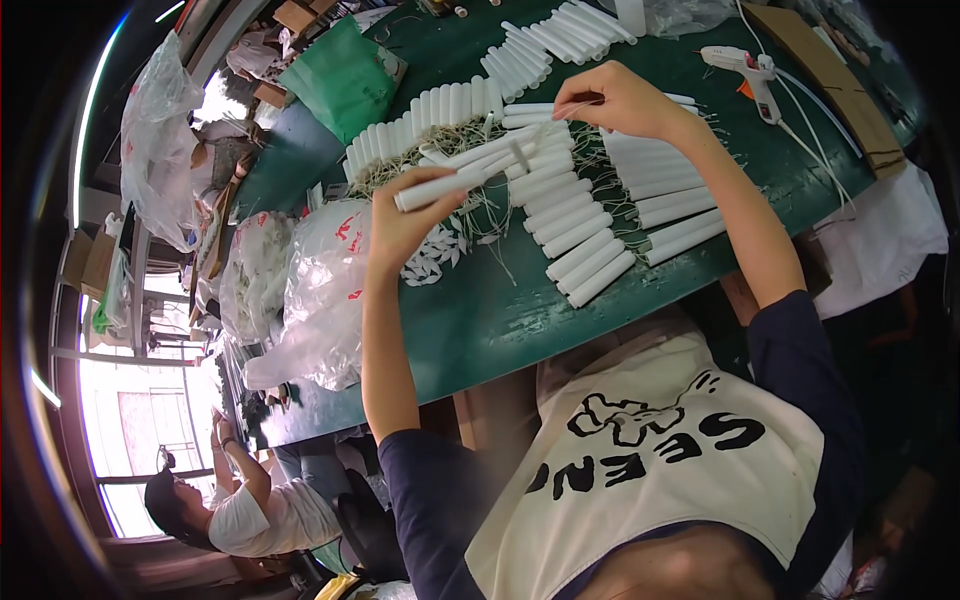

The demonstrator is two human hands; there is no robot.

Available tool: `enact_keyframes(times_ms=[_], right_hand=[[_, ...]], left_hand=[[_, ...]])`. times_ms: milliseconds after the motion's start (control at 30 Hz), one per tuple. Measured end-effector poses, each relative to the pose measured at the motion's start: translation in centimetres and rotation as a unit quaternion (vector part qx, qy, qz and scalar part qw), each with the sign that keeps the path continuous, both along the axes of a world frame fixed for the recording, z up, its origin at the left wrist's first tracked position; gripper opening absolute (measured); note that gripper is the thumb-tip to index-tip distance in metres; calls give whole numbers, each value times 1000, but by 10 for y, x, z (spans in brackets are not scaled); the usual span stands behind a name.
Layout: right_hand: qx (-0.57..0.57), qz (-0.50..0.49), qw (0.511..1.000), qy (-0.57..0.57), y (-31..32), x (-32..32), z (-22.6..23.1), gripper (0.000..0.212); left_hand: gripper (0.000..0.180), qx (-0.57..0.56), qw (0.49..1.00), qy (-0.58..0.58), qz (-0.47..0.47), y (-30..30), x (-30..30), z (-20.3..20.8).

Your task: Assemble and organize white tube components with wires on a factory production line.

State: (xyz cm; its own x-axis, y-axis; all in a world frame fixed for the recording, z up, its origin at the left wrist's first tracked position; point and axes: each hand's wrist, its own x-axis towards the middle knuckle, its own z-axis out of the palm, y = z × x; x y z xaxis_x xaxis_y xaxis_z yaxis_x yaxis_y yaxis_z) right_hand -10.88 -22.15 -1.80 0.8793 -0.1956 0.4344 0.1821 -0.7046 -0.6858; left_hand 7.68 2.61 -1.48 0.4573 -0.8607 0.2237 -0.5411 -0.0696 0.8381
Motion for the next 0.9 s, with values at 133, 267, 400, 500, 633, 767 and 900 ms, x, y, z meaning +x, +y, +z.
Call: enact_keyframes(times_ms=[133, 267, 400, 500, 633, 767, 900], right_hand=[[-45, 53, 994, 89, -3, -1, -14, 13], [-5, 98, 985, 139, -2, -1, -29, 17], [-14, 108, 982, 156, 3, -3, -28, 18], [-20, 104, 984, 144, 10, -4, -23, 18], [27, 135, 976, 170, 23, -2, -6, 17], [95, 169, 964, 181, 17, 0, 5, 17], [74, -83, 994, 23, -44, 29, -28, 19]], left_hand=[[26, 125, 992, -7, -6, 21, -4, -19], [24, 158, 985, -53, -34, 35, -6, -34], [29, 169, 955, -232, -68, 40, -14, -35], [27, 75, 960, -269, -5, 18, -36, -37], [20, -12, 979, -203, 3, -22, -74, -59], [18, -34, 989, -144, -3, -29, -77, -73], [16, -53, 996, -63, 33, -22, -69, -83]])
